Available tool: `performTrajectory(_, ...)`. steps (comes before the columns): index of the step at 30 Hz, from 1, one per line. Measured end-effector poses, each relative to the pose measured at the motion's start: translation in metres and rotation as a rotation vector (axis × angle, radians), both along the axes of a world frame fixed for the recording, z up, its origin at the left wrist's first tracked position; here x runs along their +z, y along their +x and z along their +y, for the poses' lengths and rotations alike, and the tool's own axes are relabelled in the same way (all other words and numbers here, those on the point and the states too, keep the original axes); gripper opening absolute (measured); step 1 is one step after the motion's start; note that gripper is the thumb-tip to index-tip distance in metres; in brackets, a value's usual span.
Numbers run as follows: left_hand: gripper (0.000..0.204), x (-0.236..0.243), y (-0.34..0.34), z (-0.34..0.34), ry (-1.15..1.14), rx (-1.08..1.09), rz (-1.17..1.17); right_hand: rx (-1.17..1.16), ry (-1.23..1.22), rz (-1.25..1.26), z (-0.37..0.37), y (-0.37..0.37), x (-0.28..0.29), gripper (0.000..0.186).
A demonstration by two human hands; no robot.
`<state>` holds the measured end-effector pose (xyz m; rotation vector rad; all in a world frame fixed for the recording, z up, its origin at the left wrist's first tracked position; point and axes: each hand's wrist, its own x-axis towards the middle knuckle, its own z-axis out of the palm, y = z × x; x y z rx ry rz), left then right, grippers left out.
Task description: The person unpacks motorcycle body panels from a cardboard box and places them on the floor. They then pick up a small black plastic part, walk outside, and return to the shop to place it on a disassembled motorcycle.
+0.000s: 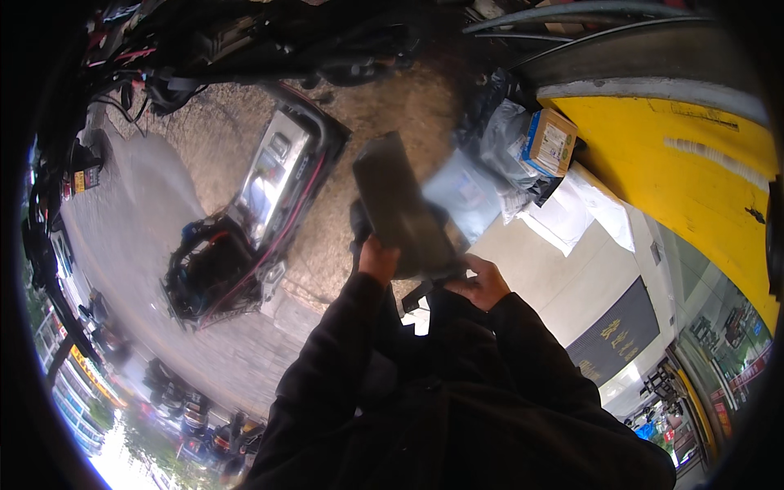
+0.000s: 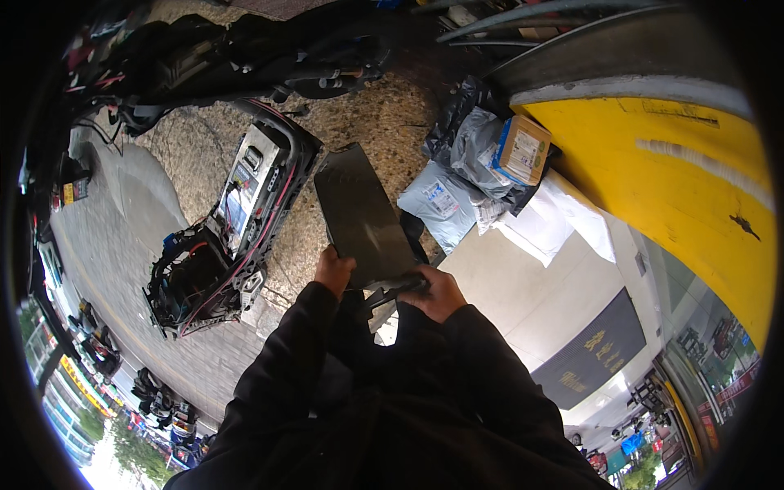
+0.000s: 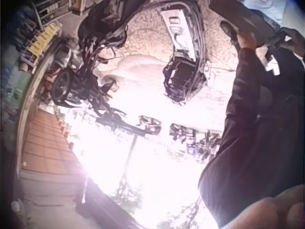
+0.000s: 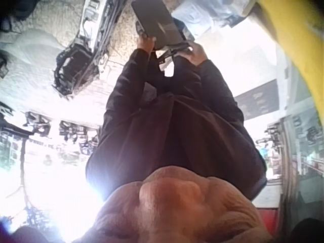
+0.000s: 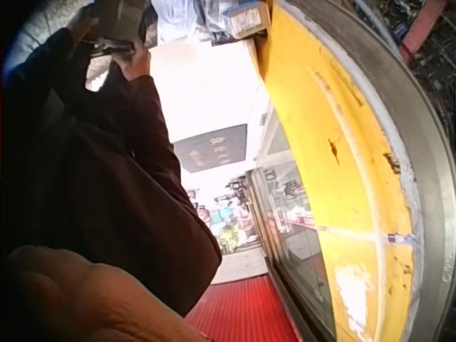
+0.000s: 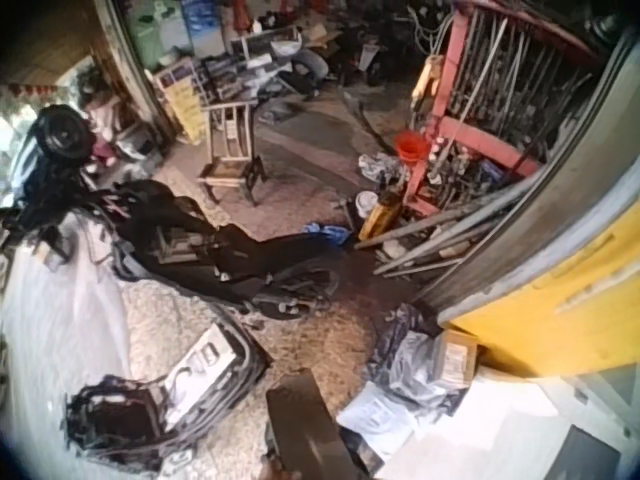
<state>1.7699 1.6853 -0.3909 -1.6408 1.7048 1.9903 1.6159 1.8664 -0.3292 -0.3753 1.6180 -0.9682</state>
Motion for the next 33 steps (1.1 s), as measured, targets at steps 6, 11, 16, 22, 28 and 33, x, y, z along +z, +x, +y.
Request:
performTrajectory(6, 0.029, -0.002, 0.020, 0.002, 0.077, 0.065, 0.106, -0.080, -0.013, 0.039, -0.013, 0.013, 0.016, 0.071)
performTrajectory(11, 0.022, 0.005, 0.026, -0.008, -0.505, -0.754, -0.141, 0.001, -0.035, 0.453, -0.036, 0.034, 0.038, 0.109)
performTrajectory(16, 0.025, 0.026, 0.022, -0.017, 0.031, 0.034, 0.148, 0.077, -0.024, 0.742, -0.065, 0.040, 0.059, 0.100)
performTrajectory(22, 0.013, 0.053, 0.042, -0.039, -0.181, 0.096, 0.072, 0.132, -0.071, 0.754, -0.091, 0.047, 0.082, 0.071)
performTrajectory(28, 0.053, 0.106, 0.075, -0.071, 0.180, 0.235, 0.023, 0.292, -0.167, 0.789, -0.109, 0.052, 0.096, 0.050)
performTrajectory(33, 0.053, 0.133, 0.133, -0.126, -0.026, 0.448, 0.121, 0.263, -0.125, 0.645, -0.125, 0.055, 0.097, 0.045)
